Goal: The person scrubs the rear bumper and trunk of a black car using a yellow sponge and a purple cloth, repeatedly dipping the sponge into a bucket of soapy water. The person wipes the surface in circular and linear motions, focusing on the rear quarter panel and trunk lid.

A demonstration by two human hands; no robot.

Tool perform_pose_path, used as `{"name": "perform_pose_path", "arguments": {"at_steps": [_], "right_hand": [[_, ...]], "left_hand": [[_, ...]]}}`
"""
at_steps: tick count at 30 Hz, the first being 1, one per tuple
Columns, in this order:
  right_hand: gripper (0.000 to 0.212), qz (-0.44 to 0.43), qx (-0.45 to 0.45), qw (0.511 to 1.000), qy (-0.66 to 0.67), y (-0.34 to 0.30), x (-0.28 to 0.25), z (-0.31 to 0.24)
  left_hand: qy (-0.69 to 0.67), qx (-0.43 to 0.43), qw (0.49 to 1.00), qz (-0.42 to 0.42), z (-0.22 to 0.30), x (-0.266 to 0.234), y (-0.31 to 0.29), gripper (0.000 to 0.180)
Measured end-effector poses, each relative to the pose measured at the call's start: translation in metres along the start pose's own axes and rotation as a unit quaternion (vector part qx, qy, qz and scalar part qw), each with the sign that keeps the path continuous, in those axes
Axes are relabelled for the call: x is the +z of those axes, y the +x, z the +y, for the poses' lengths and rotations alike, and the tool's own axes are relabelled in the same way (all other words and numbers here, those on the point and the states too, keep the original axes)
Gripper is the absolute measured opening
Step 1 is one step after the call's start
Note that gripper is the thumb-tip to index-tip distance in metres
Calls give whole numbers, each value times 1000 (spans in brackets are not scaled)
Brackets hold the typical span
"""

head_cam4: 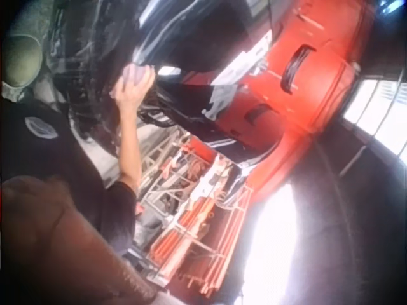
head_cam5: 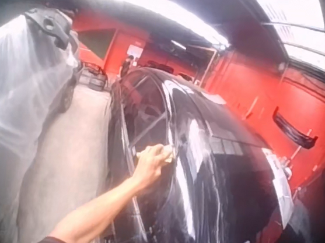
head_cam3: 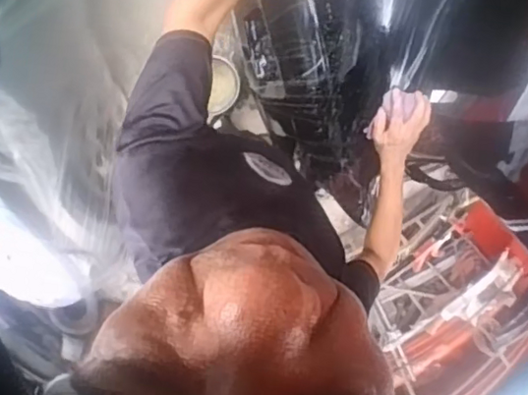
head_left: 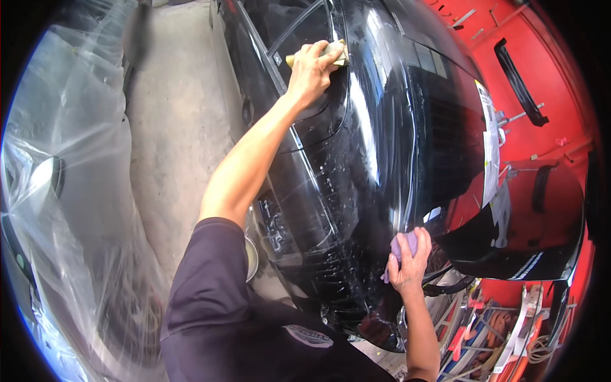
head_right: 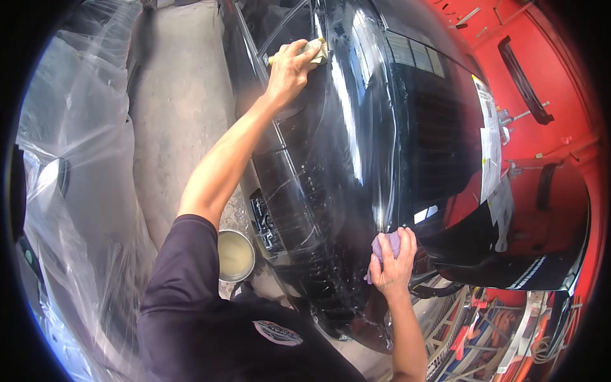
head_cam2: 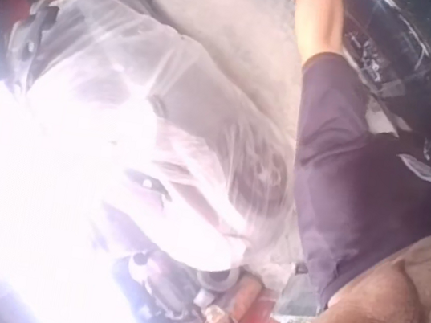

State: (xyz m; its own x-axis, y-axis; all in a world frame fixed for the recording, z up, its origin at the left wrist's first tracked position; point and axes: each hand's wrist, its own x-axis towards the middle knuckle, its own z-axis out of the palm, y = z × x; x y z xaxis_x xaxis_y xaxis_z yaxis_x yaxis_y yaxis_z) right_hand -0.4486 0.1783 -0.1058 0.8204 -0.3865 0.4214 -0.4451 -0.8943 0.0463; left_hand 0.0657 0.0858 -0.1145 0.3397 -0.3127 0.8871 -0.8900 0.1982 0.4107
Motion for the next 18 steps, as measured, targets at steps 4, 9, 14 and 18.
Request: {"name": "perform_pose_path", "arguments": {"at_steps": [4,9,14,18], "right_hand": [[57,-7,12,1000,2,-4,-2,0],[58,3,10,1000,1,2,0,-3],[57,4,12,1000,0,4,-1,-2],[57,-3,24,1000,-1,2,-3,-5]], "left_hand": [[-9,28,999,-43,38,-8,-98,57],[44,55,997,-6,-1,-2,-3,48],[20,-8,1000,-7,1,2,-16,48],[-37,-8,999,-35,43,-9,-107,55]]}}
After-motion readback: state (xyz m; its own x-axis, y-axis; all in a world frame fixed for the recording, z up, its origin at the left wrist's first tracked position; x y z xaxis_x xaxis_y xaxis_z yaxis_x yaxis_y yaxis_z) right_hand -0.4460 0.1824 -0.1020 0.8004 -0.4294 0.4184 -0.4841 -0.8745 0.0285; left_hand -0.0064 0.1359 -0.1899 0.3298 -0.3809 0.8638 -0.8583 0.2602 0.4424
